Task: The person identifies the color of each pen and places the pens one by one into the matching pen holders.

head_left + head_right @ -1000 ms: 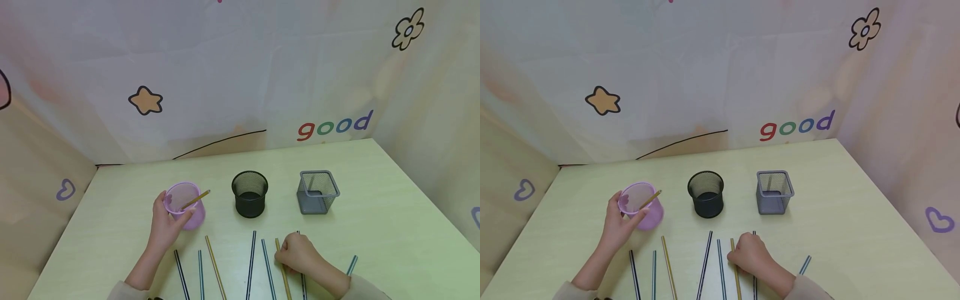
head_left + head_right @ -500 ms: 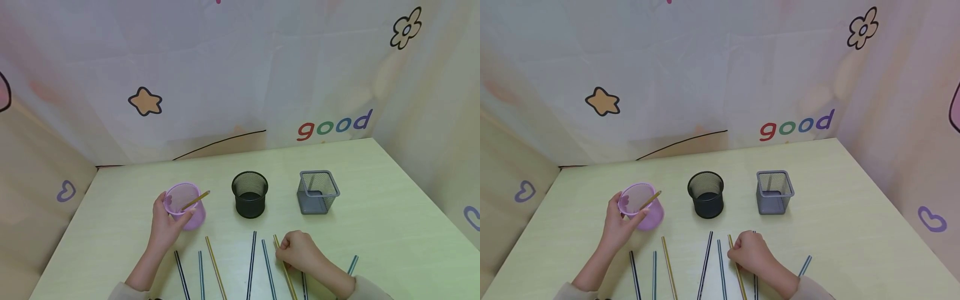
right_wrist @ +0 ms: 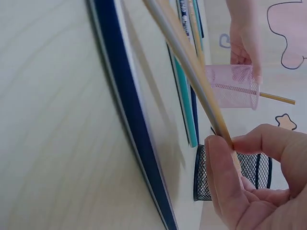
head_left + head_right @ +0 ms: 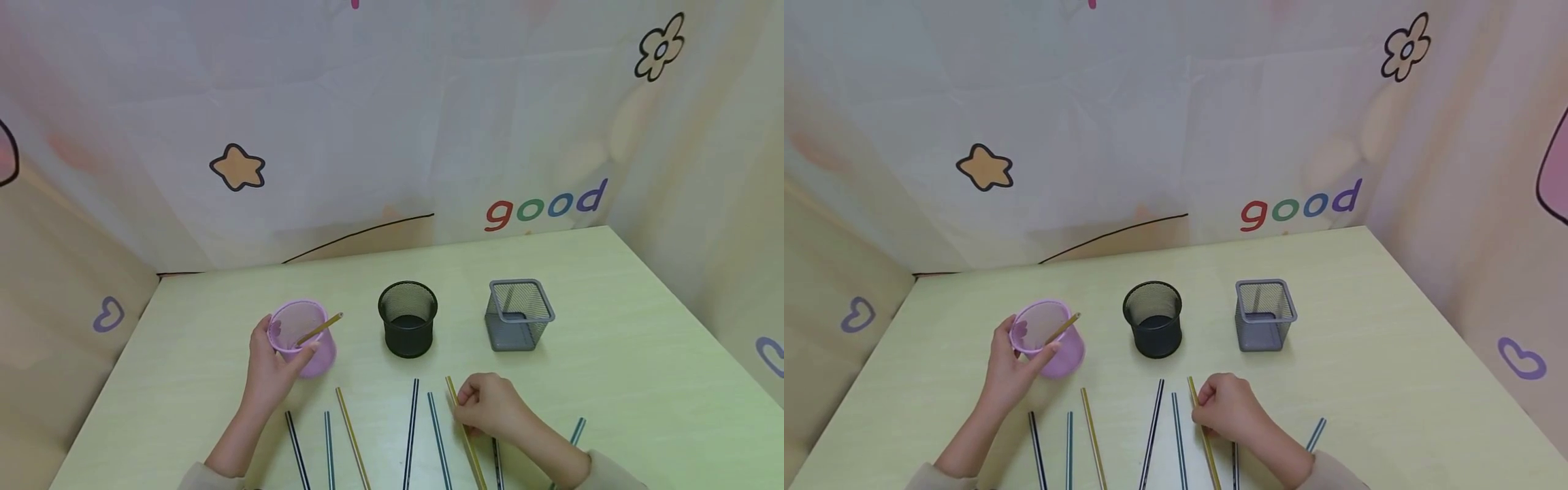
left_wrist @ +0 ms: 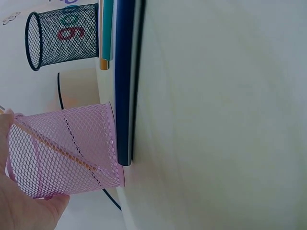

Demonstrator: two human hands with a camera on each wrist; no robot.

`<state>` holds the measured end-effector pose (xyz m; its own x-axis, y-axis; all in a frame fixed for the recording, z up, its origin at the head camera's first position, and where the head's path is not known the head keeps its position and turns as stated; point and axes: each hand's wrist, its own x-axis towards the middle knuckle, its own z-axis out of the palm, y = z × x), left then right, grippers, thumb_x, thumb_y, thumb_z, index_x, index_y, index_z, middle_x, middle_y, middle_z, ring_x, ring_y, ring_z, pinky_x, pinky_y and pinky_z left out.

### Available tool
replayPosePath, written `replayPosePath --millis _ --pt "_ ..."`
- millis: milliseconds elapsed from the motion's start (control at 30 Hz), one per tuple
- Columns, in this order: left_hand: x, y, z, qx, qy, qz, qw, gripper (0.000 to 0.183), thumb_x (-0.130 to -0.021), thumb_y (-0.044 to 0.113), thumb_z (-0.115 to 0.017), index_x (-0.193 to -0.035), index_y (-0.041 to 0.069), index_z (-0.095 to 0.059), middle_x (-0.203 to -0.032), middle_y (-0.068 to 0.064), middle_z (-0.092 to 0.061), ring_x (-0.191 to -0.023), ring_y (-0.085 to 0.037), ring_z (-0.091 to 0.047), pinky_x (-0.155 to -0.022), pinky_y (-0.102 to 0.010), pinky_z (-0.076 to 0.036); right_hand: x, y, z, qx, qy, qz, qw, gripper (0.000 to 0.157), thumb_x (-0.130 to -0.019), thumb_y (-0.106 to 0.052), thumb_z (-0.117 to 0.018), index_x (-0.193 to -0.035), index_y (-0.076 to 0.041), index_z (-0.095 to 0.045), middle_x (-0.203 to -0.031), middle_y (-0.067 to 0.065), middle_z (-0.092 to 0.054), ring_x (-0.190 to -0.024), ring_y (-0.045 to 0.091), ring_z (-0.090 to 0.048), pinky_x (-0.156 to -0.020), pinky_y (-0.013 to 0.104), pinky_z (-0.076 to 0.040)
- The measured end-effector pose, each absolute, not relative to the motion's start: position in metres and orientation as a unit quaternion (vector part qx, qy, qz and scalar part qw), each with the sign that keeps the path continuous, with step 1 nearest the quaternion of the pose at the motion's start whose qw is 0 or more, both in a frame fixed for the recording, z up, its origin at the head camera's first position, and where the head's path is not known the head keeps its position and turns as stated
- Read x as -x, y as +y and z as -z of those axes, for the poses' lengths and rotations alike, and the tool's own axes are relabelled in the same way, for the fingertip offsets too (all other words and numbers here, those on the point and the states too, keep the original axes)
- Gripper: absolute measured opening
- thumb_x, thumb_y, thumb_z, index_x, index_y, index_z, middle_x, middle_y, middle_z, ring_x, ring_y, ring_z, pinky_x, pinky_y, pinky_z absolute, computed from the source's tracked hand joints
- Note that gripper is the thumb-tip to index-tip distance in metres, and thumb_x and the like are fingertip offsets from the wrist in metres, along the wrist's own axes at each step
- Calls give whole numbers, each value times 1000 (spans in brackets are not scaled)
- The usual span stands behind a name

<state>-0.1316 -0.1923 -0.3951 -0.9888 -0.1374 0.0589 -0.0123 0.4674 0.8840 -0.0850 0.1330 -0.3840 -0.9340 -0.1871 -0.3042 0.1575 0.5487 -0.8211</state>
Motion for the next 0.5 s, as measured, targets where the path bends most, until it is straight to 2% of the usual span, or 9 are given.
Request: replayPosePath --millis 500 --pt "131 -191 396 -44 -849 524 61 95 -82 24 -75 -146 -6 -12 -142 -28 -27 -132 -46 -34 -106 -56 -35 87 134 377 3 840 515 172 11 -71 2 -60 -81 5 -60 -65 4 -62 -51 14 -61 -52 31 -57"
